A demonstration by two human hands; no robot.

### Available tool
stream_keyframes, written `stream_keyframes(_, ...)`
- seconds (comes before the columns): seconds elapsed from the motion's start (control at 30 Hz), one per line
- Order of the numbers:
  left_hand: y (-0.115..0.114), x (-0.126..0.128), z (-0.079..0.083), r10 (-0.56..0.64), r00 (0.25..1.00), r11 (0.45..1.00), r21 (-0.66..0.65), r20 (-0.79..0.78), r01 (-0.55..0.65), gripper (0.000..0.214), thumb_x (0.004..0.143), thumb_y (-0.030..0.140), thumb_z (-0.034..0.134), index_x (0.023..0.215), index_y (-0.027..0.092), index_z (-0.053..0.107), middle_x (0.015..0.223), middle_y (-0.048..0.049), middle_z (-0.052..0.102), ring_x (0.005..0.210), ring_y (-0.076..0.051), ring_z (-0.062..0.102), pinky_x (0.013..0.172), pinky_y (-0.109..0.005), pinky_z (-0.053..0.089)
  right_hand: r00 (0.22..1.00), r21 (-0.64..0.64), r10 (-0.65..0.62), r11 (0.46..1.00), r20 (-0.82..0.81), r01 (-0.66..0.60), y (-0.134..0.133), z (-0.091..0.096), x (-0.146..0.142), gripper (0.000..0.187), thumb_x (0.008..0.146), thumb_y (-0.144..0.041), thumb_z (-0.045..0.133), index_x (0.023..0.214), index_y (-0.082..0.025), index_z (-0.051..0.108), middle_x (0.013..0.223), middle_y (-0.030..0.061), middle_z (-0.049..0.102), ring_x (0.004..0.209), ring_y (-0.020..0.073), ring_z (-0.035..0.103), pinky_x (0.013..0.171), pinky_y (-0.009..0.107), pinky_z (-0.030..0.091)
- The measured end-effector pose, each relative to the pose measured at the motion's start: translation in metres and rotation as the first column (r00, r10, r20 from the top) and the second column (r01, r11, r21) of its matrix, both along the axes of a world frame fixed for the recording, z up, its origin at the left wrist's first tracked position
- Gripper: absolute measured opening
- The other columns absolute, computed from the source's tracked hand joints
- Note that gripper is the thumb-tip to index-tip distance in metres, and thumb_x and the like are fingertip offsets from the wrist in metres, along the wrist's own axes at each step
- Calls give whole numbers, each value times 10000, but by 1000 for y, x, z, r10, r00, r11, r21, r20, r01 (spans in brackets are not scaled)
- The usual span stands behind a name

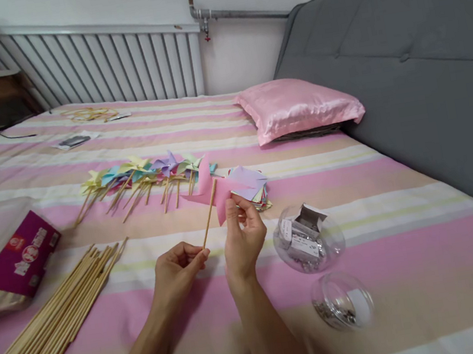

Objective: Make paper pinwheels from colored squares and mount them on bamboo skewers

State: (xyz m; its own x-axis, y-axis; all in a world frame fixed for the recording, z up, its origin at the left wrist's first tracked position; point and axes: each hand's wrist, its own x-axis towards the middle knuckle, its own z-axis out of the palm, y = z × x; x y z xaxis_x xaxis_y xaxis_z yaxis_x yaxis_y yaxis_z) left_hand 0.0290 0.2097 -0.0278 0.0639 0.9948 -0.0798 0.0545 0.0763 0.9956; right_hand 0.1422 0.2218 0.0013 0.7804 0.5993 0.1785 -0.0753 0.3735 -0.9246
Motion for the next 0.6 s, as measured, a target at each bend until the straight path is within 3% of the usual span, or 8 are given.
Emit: stream_keyframes(0.6, -2, 2, 4, -35, 999, 999, -11, -10, 35, 213, 632, 314, 727, 618, 135, 612, 529, -4, 586, 503, -104, 506, 499, -215, 369, 999, -18, 33, 999, -42, -34, 3, 0, 1, 294, 732, -423, 652, 826, -145, 629, 796, 36, 633, 733, 141, 545, 665, 269, 427)
